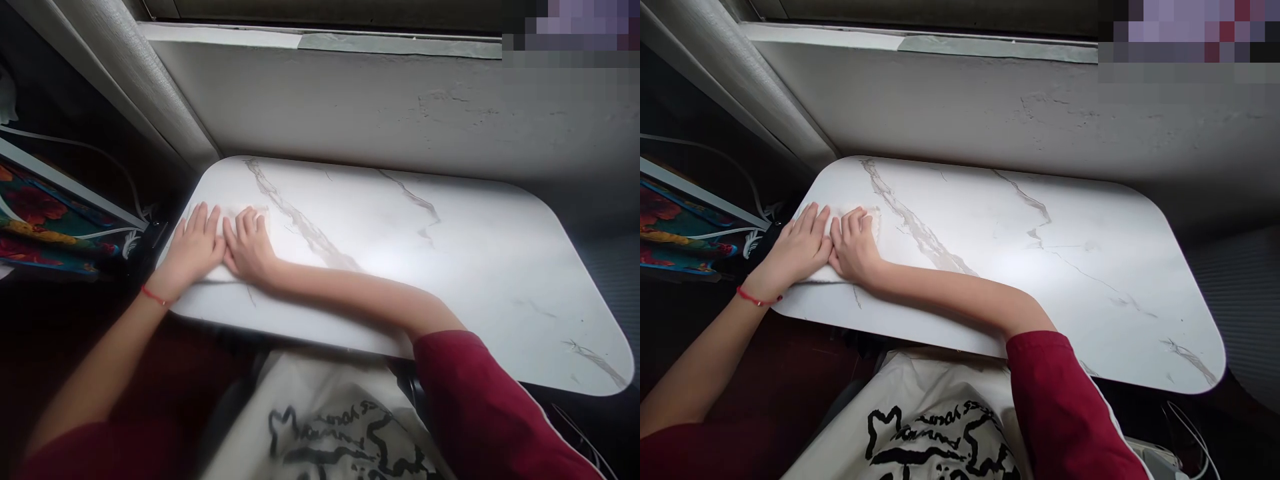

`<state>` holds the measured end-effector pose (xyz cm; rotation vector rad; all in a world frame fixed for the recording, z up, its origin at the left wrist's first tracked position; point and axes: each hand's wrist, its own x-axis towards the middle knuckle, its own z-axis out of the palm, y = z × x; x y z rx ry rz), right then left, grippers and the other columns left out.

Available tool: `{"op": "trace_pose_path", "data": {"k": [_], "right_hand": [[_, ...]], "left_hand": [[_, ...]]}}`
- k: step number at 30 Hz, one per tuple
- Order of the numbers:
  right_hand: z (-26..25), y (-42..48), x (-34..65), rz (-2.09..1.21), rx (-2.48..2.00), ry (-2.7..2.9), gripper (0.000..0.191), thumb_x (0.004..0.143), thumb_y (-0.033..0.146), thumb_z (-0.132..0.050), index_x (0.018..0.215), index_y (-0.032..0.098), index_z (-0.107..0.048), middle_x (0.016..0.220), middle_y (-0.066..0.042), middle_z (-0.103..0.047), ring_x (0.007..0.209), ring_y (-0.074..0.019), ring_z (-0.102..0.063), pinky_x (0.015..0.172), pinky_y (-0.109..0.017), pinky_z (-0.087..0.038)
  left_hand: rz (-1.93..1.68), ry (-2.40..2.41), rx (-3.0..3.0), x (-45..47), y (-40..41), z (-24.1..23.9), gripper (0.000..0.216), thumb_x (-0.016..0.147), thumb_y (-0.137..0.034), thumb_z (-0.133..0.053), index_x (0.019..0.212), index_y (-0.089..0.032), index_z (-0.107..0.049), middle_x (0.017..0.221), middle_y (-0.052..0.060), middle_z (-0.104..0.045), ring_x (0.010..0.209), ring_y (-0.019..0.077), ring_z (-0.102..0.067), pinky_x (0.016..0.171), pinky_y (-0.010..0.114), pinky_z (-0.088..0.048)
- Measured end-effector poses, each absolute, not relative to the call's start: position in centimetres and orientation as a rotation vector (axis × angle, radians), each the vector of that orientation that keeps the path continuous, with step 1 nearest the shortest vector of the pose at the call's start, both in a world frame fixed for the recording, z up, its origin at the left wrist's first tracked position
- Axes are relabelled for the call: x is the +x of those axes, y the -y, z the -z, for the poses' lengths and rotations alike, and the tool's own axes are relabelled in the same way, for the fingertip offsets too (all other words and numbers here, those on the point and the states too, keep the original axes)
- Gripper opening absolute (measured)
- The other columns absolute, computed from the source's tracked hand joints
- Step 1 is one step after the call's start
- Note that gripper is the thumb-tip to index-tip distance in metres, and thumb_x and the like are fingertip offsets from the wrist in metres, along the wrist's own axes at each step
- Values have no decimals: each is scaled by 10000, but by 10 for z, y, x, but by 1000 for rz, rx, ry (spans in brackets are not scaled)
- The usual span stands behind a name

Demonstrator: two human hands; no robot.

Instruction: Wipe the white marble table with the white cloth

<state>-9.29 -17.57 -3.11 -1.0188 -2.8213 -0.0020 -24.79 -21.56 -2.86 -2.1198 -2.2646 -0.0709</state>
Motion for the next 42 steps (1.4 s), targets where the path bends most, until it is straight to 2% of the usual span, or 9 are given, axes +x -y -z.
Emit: {"op": "trace_pose_path", "data": {"k": [9,18,25,34,42], "right_hand": [[44,73,-96,41,-1199,2647,605,1044,363,-325,1525,3,-400,1477,-324,-463,1377,-462,-414,1069,-578,-330],[55,17,-95,106,-1259,2572,594,1045,402,-338,1536,82,-432,1451,-261,-489,1337,-399,-428,1074,-525,-323],[60,5,-95,69,-1261,2530,597,1045,436,-351,1541,120,-454,1458,-239,-492,1345,-392,-422,1102,-515,-304],[61,14,-89,32,-1218,2568,632,1035,403,-325,1570,75,-397,1508,-286,-435,1360,-417,-416,1094,-571,-303],[42,78,-46,-35,-1169,2746,662,1045,393,-294,1588,17,-314,1554,-310,-374,1453,-467,-341,1116,-609,-304]], "left_hand": [[135,2189,-2291,-256,86,32,682,978,-315,-282,1617,-78,-301,1709,201,-248,1604,320,-200,1267,529,-227],[247,2180,-2300,-250,32,35,695,954,-313,-285,1608,-81,-316,1688,208,-288,1594,320,-219,1242,545,-246],[329,2227,-2234,-244,29,39,696,947,-302,-278,1613,-107,-333,1687,185,-306,1589,308,-241,1242,545,-245],[315,2208,-2213,-238,46,36,706,938,-306,-330,1617,-112,-336,1676,200,-325,1558,338,-294,1225,552,-266],[190,2157,-2257,-206,118,31,691,990,-365,-325,1634,-120,-283,1691,216,-286,1569,369,-258,1203,591,-290]]}}
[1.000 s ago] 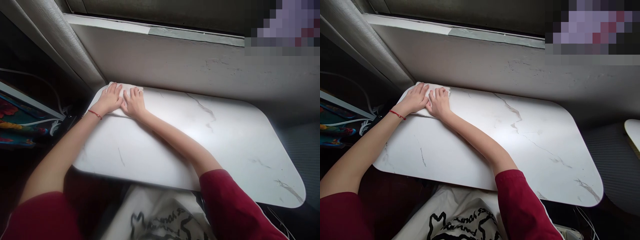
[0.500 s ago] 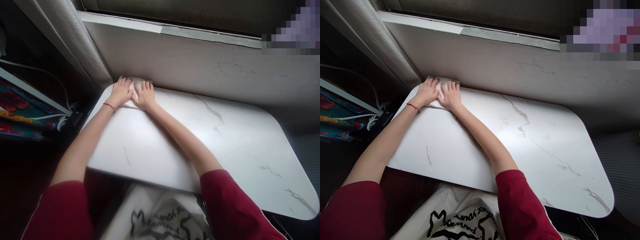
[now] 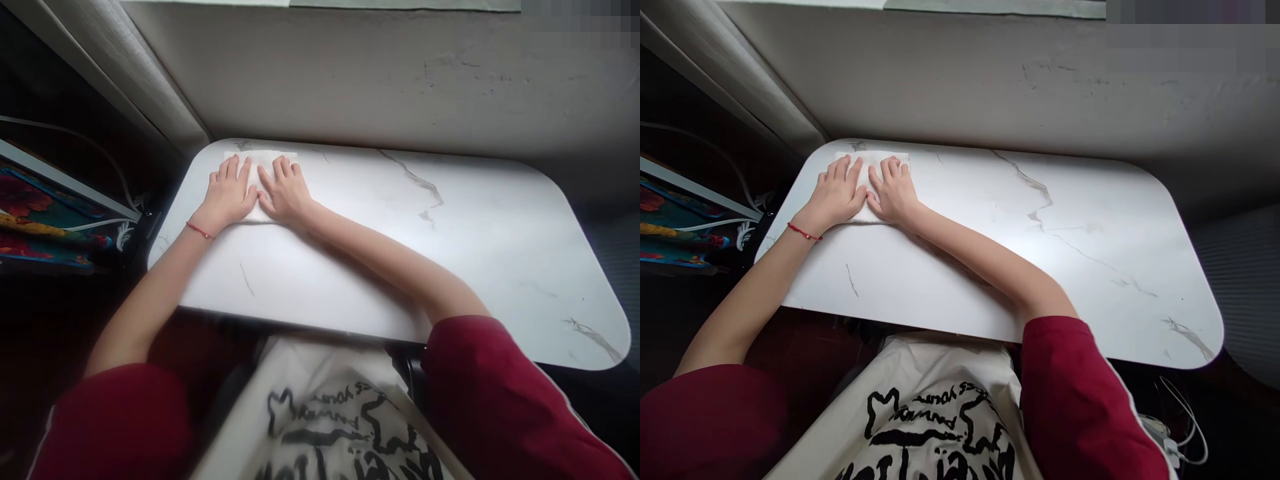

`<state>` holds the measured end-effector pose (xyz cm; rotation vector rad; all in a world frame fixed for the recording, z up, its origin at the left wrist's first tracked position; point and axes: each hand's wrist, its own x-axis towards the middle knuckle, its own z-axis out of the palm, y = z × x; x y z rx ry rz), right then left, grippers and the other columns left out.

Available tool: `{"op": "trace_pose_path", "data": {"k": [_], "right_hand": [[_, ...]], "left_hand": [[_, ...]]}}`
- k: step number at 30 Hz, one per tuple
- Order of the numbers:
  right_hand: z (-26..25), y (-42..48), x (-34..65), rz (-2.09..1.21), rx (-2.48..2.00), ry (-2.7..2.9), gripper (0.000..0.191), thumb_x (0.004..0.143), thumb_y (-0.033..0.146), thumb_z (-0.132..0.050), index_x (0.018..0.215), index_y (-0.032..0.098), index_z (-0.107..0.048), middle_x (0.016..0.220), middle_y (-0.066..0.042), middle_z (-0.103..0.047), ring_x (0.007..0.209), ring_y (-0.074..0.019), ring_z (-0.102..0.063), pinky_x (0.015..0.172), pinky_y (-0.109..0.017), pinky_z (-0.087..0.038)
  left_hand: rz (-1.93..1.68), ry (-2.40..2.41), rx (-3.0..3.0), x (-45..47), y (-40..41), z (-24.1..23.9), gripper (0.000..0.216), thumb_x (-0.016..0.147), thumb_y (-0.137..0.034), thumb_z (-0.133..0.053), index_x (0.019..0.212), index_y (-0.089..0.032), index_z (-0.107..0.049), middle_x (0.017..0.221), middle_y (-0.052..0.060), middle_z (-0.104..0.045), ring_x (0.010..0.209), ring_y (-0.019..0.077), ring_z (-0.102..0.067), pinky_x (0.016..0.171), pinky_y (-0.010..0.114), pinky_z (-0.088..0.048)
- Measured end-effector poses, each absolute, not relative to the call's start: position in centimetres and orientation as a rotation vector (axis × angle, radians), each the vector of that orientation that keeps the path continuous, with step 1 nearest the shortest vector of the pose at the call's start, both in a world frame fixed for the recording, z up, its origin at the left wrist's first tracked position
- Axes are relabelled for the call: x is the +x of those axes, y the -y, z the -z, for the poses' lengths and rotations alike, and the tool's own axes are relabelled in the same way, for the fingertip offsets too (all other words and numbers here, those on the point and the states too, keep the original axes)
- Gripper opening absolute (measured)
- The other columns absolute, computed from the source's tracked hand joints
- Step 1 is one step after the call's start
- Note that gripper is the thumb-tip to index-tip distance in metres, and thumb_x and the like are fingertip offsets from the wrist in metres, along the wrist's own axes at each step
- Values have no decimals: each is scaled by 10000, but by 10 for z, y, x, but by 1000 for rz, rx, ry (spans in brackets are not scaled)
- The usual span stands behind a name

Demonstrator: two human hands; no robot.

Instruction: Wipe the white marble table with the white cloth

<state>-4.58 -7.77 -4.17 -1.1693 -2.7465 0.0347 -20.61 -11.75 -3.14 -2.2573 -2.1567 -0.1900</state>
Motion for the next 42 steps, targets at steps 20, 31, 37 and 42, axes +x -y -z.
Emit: {"op": "trace_pose_path", "data": {"k": [20,31,37,42], "right_hand": [[33,203,23,116,-967,2893,646,1062,397,-306,1552,-23,-331,1556,-333,-434,1425,-460,-453,1130,-632,-373],[40,80,18,-10,-1324,2737,627,1037,301,-326,1586,0,-290,1620,-340,-301,1503,-497,-296,1128,-662,-299],[58,22,33,65,-1453,2589,613,1052,343,-277,1607,85,-307,1635,-325,-269,1505,-470,-270,1075,-662,-322],[73,-2,32,69,-1464,2493,621,1046,396,-271,1586,101,-355,1613,-312,-312,1474,-455,-300,1063,-686,-338]], "left_hand": [[112,1945,-2201,-148,259,38,657,1022,-373,-325,1533,25,-439,1559,346,-430,1426,479,-467,1053,580,-458],[-20,2006,-2274,-128,104,28,684,993,-313,-282,1588,23,-307,1624,331,-331,1507,445,-340,1117,612,-355],[143,2020,-2322,-111,42,34,673,1007,-351,-282,1585,-9,-319,1593,305,-377,1475,441,-355,1110,585,-342],[248,2029,-2346,-115,21,39,648,1024,-386,-267,1568,-46,-358,1585,282,-388,1459,429,-363,1122,562,-317]]}}
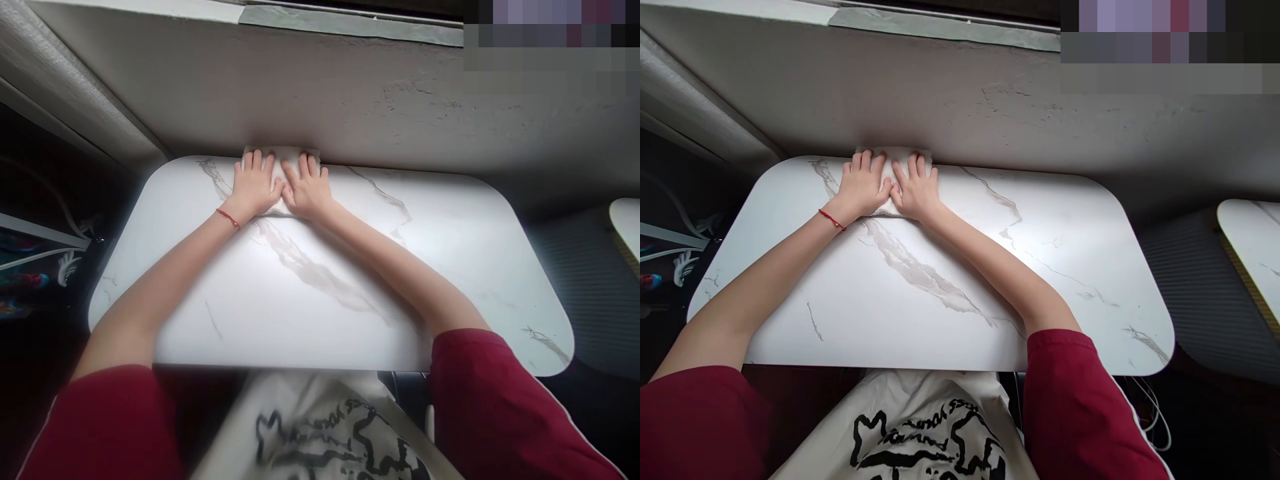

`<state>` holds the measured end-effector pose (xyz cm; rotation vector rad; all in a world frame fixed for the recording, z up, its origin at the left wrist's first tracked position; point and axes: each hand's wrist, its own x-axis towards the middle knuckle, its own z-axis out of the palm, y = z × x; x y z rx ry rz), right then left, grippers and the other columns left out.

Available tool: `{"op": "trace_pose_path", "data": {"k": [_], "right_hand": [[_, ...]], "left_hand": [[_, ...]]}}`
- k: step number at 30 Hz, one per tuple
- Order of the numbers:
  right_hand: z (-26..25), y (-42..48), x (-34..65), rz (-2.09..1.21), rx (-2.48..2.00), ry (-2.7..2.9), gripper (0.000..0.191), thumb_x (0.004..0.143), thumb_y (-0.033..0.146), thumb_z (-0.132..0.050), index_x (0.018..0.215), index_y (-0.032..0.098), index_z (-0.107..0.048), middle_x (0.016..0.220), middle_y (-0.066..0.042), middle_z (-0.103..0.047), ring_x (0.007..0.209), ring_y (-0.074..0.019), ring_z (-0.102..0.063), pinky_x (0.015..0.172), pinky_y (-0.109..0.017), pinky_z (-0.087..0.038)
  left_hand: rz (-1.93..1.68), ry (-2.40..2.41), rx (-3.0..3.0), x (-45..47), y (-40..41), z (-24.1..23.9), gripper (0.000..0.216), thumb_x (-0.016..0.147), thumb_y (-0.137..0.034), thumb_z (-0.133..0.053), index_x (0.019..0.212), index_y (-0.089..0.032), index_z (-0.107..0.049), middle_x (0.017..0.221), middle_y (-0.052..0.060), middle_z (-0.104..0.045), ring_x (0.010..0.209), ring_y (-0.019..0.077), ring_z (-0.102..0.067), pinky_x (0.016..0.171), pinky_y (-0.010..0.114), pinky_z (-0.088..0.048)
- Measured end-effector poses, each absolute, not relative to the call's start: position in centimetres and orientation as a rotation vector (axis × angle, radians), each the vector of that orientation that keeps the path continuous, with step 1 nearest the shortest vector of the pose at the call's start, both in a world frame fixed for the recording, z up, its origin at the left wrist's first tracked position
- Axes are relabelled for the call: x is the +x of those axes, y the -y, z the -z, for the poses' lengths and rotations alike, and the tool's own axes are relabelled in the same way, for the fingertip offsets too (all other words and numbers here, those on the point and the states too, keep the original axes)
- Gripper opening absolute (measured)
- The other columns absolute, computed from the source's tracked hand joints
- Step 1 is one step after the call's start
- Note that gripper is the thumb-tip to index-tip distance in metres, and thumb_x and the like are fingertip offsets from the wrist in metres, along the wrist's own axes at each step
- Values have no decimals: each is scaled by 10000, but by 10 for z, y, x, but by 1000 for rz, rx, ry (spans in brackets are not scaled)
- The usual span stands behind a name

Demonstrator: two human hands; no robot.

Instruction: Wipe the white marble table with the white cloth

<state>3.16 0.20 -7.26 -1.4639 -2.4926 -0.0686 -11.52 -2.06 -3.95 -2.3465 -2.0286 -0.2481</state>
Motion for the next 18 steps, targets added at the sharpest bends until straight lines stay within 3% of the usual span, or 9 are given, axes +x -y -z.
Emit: {"op": "trace_pose_path", "data": {"k": [6,18], "right_hand": [[89,-19,32,129,-1333,2394,610,1041,453,-279,1536,145,-459,1577,-207,-407,1482,-394,-319,1219,-690,-154],[61,24,43,167,-1410,2554,600,1044,354,-352,1578,83,-393,1614,-271,-342,1510,-408,-293,1222,-647,-203]], "left_hand": [[339,2029,-2344,-120,17,45,640,1032,-438,-262,1550,-90,-402,1583,259,-400,1459,421,-360,1131,557,-304],[230,2027,-2291,-112,58,31,694,965,-382,-393,1576,-53,-378,1560,281,-426,1408,439,-422,1093,548,-371]]}}
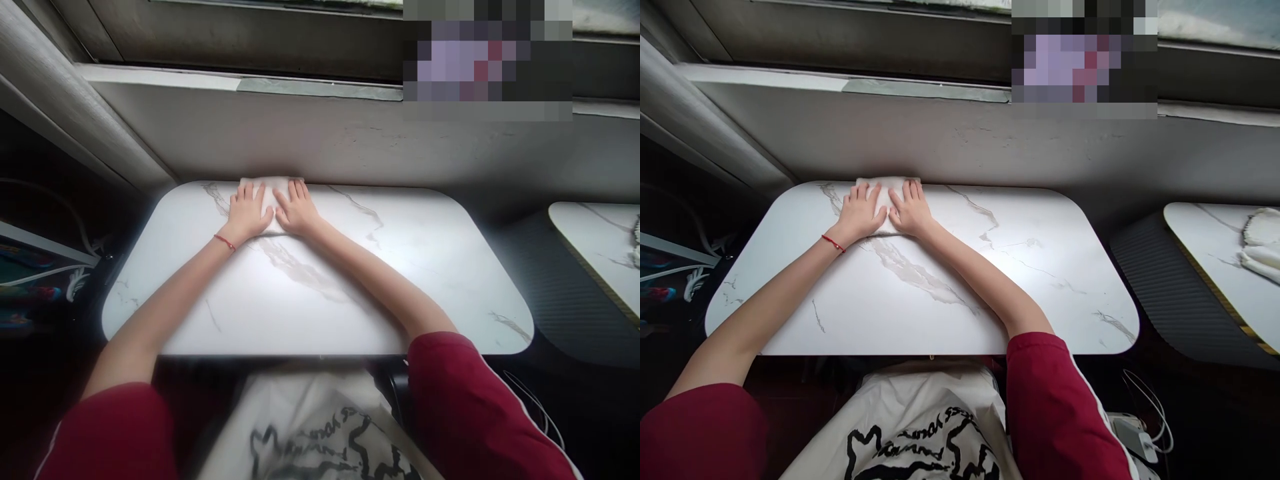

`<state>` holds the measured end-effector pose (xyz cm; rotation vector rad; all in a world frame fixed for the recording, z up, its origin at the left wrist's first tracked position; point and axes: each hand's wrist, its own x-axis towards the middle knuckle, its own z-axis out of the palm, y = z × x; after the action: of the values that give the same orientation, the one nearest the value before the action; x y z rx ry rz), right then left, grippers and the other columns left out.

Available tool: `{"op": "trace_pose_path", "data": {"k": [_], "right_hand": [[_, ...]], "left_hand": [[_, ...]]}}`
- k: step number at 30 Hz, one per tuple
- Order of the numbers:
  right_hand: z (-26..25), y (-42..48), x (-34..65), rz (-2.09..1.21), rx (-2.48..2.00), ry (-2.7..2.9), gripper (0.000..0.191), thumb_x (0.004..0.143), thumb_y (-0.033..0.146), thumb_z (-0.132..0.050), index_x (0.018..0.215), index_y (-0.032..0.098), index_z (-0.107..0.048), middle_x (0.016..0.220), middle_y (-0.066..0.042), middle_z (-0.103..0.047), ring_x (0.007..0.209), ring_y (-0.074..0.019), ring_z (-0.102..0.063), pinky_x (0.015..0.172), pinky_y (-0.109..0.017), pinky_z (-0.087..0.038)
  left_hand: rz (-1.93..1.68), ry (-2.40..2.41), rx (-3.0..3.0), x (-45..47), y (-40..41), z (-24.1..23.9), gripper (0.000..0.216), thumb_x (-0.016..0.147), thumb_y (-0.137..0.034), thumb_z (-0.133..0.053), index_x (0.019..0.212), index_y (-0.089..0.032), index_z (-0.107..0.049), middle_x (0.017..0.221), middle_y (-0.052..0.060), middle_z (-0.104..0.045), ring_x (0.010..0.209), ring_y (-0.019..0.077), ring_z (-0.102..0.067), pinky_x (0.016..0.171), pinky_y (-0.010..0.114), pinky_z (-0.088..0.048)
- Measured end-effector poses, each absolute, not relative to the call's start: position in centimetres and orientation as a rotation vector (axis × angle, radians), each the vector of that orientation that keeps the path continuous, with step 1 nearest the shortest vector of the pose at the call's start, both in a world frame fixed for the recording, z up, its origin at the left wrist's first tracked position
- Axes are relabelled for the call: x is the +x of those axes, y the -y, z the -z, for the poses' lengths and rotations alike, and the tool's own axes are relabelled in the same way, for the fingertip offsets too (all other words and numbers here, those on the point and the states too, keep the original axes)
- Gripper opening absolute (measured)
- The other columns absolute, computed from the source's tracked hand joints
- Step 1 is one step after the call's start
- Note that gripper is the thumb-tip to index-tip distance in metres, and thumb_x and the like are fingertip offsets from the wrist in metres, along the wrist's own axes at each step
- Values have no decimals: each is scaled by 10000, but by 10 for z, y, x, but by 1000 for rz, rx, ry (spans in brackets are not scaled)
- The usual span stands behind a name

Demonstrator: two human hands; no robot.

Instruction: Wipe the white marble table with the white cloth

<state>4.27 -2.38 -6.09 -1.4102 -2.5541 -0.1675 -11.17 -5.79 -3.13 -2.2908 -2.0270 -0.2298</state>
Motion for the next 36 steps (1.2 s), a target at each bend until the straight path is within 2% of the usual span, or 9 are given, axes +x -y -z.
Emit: {"op": "trace_pose_path", "data": {"k": [5,13,18,21,26,30,36], "right_hand": [[70,76,79,93,-1186,2525,567,1016,321,-398,1516,67,-482,1599,-292,-368,1506,-419,-313,1198,-647,-268],[65,182,151,119,-1092,2612,583,1014,327,-387,1536,84,-476,1609,-293,-362,1524,-450,-316,1158,-633,-394],[62,224,175,224,-1210,2600,616,922,288,-472,1495,65,-515,1548,-295,-456,1479,-472,-384,1127,-654,-432],[59,221,181,262,-1325,2591,635,882,272,-510,1466,23,-526,1511,-336,-475,1441,-503,-421,1112,-646,-438],[53,177,187,212,-1542,2580,642,913,294,-518,1496,27,-494,1534,-352,-435,1446,-523,-404,1113,-624,-419],[50,132,196,205,-1664,2570,659,954,287,-468,1569,56,-414,1557,-340,-406,1457,-519,-388,1112,-604,-403],[60,71,210,211,-1645,2501,651,978,313,-411,1565,34,-399,1571,-345,-375,1437,-512,-369,1094,-626,-366]], "left_hand": [[97,1920,-2310,-94,118,31,702,998,-432,-375,1576,-34,-377,1537,291,-454,1367,433,-469,1073,537,-394],[-157,1658,-2476,-57,214,18,821,998,-587,-435,1557,14,-415,1475,294,-544,1303,425,-548,1095,520,-414],[-125,1448,-2590,-34,239,29,742,1021,-556,-394,1556,-45,-453,1524,254,-534,1393,394,-522,1151,503,-408],[31,1397,-2657,-21,229,40,715,1035,-512,-364,1547,-20,-450,1581,253,-470,1453,398,-470,1209,519,-357],[203,1391,-2751,1,180,50,725,1027,-450,-367,1525,74,-406,1631,309,-346,1547,414,-318,1245,533,-308],[211,1368,-2794,15,128,49,728,1011,-426,-397,1524,90,-395,1633,313,-337,1552,416,-305,1260,522,-270],[267,1423,-2794,32,63,49,727,974,-396,-458,1524,74,-397,1637,301,-344,1553,391,-308,1264,512,-245]]}}
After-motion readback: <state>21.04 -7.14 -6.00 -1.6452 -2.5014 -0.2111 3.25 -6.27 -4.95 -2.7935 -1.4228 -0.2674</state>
